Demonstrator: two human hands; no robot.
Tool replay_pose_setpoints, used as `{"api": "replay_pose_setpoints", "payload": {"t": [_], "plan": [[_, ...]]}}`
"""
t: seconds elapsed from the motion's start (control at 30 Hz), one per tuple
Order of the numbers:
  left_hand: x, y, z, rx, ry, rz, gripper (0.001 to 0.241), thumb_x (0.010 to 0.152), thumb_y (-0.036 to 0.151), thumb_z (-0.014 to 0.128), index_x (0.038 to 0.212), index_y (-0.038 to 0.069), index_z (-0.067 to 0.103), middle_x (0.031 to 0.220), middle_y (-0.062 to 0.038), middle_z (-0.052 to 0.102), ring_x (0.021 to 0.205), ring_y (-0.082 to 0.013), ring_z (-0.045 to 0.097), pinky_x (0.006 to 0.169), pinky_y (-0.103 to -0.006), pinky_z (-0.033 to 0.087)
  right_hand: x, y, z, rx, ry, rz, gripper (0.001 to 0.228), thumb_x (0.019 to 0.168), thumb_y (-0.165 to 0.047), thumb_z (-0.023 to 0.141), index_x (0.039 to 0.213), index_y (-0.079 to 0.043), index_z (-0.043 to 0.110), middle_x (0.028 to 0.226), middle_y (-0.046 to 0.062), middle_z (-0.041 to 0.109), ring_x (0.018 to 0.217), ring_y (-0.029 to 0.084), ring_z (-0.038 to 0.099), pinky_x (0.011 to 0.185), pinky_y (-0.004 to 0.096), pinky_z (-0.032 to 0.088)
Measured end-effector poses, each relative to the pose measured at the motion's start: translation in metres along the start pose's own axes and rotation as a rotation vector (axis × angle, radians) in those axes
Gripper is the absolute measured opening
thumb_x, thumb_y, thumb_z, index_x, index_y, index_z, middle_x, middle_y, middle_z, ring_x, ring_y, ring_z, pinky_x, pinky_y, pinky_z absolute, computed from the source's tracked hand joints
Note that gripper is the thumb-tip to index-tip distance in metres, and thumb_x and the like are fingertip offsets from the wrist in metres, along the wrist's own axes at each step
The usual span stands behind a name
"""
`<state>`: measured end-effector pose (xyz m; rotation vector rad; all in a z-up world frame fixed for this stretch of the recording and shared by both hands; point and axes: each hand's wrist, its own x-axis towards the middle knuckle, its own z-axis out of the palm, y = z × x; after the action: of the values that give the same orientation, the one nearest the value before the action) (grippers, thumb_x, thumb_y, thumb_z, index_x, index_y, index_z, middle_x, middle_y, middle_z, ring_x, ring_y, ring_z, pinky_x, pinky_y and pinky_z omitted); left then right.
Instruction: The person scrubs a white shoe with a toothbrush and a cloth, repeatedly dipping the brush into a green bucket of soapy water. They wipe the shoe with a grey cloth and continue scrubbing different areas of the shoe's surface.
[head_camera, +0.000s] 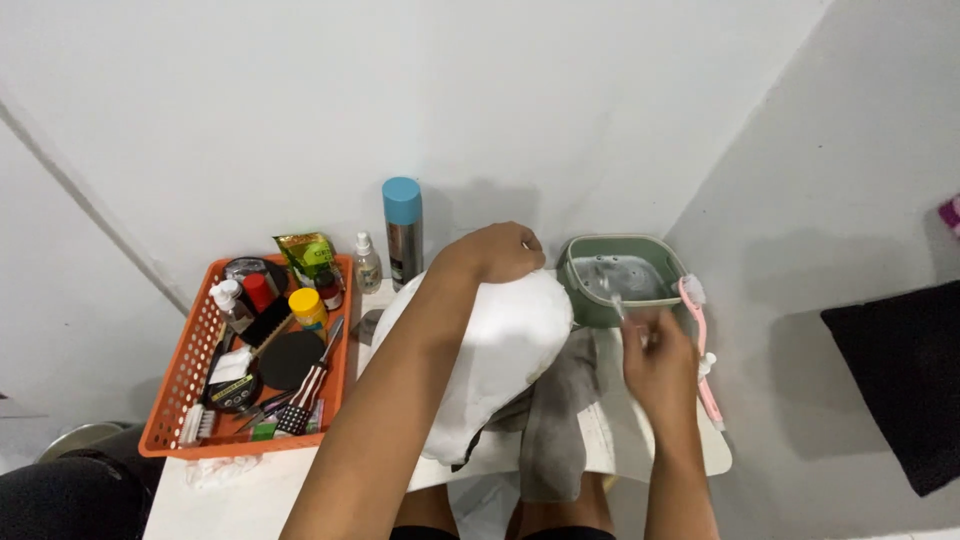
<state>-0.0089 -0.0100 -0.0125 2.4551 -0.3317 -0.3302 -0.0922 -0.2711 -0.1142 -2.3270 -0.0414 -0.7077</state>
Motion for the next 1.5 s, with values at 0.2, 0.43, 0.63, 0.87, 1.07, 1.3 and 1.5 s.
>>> {"api": "replay_pose_setpoints", "payload": {"t": [0.2,0.43,0.63,0.87,1.07,1.3,1.5], "plan": [[0.007,-0.004,0.007,-0.015,0.011,0.012,0.063,0.083,0.049,0.056,0.134,0.015,0.07,0.134,-0.014,0.069,0.133,-0.0376,0.059,0.112,-0.0516,0.046,0.135,0.077,0.075,-0.449,-0.362,0.206,0.019,0.092,-0.025,0.064,0.103,-0.017,0.078,0.094,0.014,0.079,0.096,0.04,0.075,0.084,0.054,0.058],[-0.007,0.005,-0.001,0.0,-0.006,0.031,0.061,0.085,0.048,0.055,0.134,0.014,0.07,0.138,-0.017,0.067,0.136,-0.0385,0.056,0.115,-0.0515,0.044,0.17,0.09,0.112,-0.548,-0.445,0.213,0.027,0.094,-0.017,0.058,0.103,-0.002,0.078,0.095,0.02,0.077,0.096,0.042,0.076,0.085,0.057,0.057],[-0.012,0.0,-0.008,-0.053,0.005,-0.011,0.059,0.084,0.045,0.057,0.134,0.015,0.071,0.132,-0.015,0.071,0.132,-0.0358,0.061,0.111,-0.0494,0.047,0.136,0.0,0.051,-0.502,-0.438,0.277,0.028,0.094,-0.016,0.058,0.104,0.0,0.079,0.097,0.025,0.077,0.1,0.045,0.074,0.086,0.058,0.057],[-0.002,-0.007,-0.01,-0.064,-0.001,-0.005,0.062,0.082,0.045,0.058,0.134,0.012,0.07,0.134,-0.017,0.07,0.132,-0.0381,0.06,0.111,-0.0506,0.047,0.06,-0.013,0.018,-0.422,-0.432,0.344,0.033,0.099,-0.023,0.05,0.122,-0.008,0.069,0.11,0.024,0.074,0.113,0.045,0.069,0.097,0.056,0.054],[0.006,-0.007,-0.003,-0.05,0.004,-0.004,0.062,0.082,0.047,0.059,0.132,0.013,0.071,0.133,-0.016,0.07,0.132,-0.0374,0.061,0.111,-0.05,0.047,0.024,-0.012,0.012,-0.373,-0.304,0.299,0.021,0.101,-0.019,0.052,0.116,-0.009,0.064,0.097,0.021,0.079,0.105,0.043,0.073,0.092,0.053,0.056],[-0.004,0.015,-0.012,-0.032,-0.116,-0.114,0.054,0.085,0.036,0.047,0.133,0.02,0.066,0.144,-0.002,0.062,0.129,-0.0252,0.058,0.101,-0.0395,0.048,-0.021,-0.031,-0.011,0.298,-0.023,0.181,0.013,0.101,-0.023,0.062,0.096,-0.012,0.066,0.069,-0.002,0.049,0.062,0.011,0.044,0.062,0.029,0.039],[-0.005,0.015,-0.012,-0.032,-0.106,-0.137,0.054,0.085,0.038,0.049,0.134,0.022,0.065,0.145,0.0,0.061,0.13,-0.0248,0.057,0.102,-0.0395,0.047,-0.068,-0.065,-0.018,0.467,-0.213,0.084,0.011,0.094,-0.01,0.072,0.083,-0.007,0.074,0.054,-0.004,0.032,0.05,0.008,0.029,0.048,0.027,0.024]]}}
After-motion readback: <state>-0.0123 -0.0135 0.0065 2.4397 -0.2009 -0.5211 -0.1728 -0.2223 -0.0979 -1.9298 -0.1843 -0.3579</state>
